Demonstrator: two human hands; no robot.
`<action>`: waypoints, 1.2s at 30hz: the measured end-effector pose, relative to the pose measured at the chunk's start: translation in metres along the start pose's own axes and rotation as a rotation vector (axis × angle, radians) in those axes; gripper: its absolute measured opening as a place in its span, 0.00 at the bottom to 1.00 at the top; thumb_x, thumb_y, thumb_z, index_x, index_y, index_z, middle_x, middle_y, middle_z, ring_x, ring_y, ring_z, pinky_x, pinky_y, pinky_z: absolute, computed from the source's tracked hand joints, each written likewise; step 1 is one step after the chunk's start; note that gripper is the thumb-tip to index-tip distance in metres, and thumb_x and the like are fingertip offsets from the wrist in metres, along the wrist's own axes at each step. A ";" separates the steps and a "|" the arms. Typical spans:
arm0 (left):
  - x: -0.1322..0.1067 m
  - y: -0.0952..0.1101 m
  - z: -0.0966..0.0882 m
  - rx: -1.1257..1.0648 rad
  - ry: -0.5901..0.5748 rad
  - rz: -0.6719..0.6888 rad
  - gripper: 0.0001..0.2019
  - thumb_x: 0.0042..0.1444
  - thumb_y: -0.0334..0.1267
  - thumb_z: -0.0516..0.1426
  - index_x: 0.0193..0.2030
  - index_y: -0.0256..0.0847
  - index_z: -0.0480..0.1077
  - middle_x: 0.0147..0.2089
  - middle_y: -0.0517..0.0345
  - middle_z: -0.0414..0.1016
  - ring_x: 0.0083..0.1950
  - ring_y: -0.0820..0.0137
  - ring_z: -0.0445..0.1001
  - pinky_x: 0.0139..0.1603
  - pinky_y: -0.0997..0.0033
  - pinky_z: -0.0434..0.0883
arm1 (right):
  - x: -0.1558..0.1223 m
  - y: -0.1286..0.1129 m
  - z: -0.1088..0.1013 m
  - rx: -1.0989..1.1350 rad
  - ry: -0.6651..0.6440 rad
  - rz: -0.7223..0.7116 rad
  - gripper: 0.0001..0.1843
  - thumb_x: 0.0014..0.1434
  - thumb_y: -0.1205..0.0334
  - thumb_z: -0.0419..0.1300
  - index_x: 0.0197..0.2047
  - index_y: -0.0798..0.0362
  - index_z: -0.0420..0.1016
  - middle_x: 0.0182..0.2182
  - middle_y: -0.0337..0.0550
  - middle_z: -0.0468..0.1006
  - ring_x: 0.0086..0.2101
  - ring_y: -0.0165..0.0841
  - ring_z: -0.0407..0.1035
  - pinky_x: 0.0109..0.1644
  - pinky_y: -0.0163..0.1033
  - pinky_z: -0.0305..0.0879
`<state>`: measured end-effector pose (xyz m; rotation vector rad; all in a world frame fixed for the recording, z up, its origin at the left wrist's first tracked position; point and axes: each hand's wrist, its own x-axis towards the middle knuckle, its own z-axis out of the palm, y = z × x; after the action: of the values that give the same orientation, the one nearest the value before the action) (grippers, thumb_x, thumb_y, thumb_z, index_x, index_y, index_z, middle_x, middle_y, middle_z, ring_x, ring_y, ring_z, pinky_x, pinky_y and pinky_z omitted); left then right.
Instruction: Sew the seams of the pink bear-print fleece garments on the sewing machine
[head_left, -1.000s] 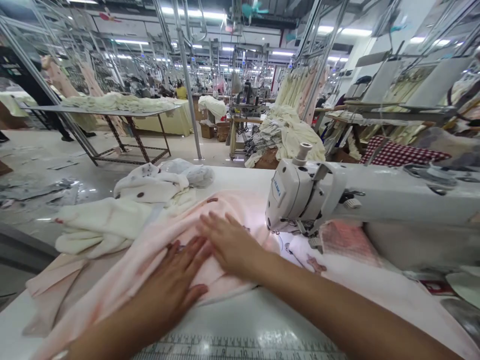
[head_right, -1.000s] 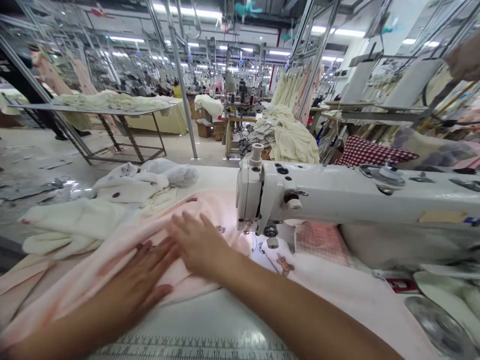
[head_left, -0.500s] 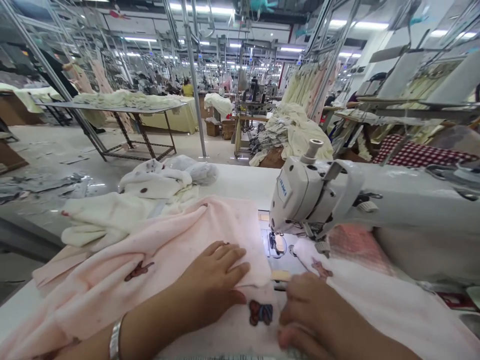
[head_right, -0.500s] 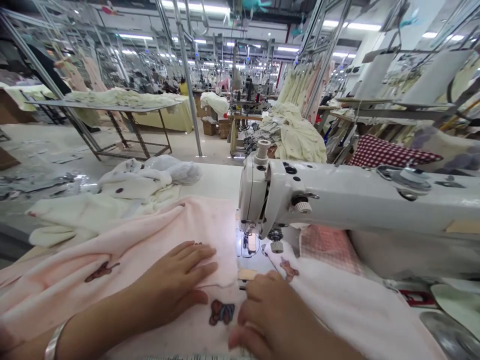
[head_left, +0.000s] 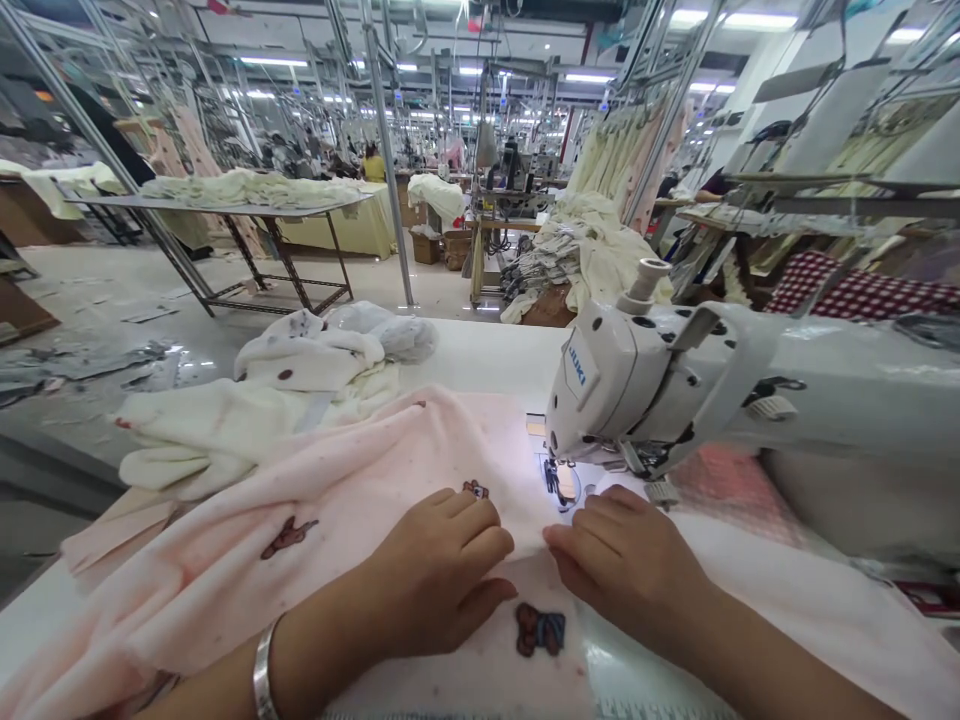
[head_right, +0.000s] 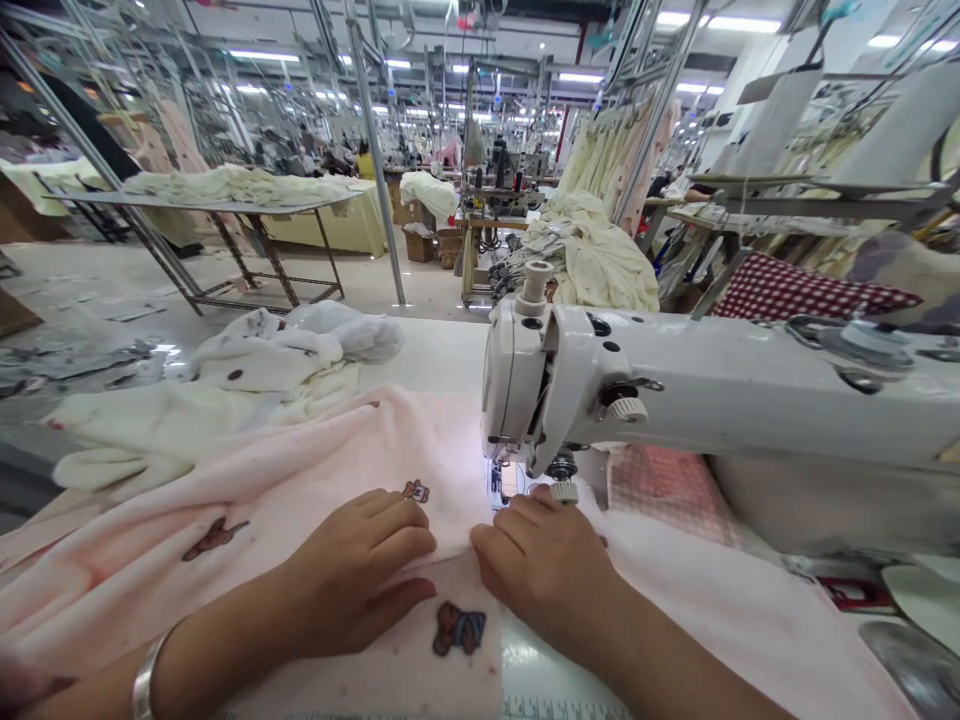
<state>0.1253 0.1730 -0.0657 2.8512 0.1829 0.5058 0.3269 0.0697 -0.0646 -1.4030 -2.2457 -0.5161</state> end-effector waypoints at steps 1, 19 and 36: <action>-0.001 0.000 0.000 0.006 -0.002 -0.003 0.05 0.58 0.36 0.51 0.35 0.38 0.65 0.35 0.55 0.68 0.34 0.66 0.63 0.34 0.64 0.62 | -0.001 0.002 -0.003 0.001 0.010 -0.001 0.09 0.58 0.72 0.52 0.30 0.54 0.72 0.18 0.35 0.64 0.23 0.30 0.58 0.31 0.37 0.50; -0.034 -0.010 -0.030 0.047 -0.207 0.040 0.21 0.61 0.44 0.52 0.61 0.44 0.59 0.63 0.46 0.60 0.63 0.55 0.59 0.61 0.48 0.57 | -0.038 -0.001 -0.011 0.001 -0.152 -0.072 0.13 0.62 0.73 0.47 0.36 0.55 0.72 0.23 0.39 0.68 0.26 0.32 0.59 0.36 0.41 0.53; -0.049 -0.005 -0.024 0.048 -0.293 -0.034 0.26 0.62 0.50 0.49 0.65 0.47 0.53 0.68 0.48 0.50 0.67 0.54 0.50 0.64 0.46 0.51 | -0.051 -0.002 -0.022 0.029 -0.285 0.080 0.15 0.63 0.62 0.50 0.52 0.46 0.71 0.54 0.44 0.71 0.54 0.41 0.62 0.51 0.50 0.61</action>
<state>0.0709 0.1750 -0.0609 2.9194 0.1909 0.0750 0.3491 0.0192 -0.0742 -1.6310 -2.3913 -0.2688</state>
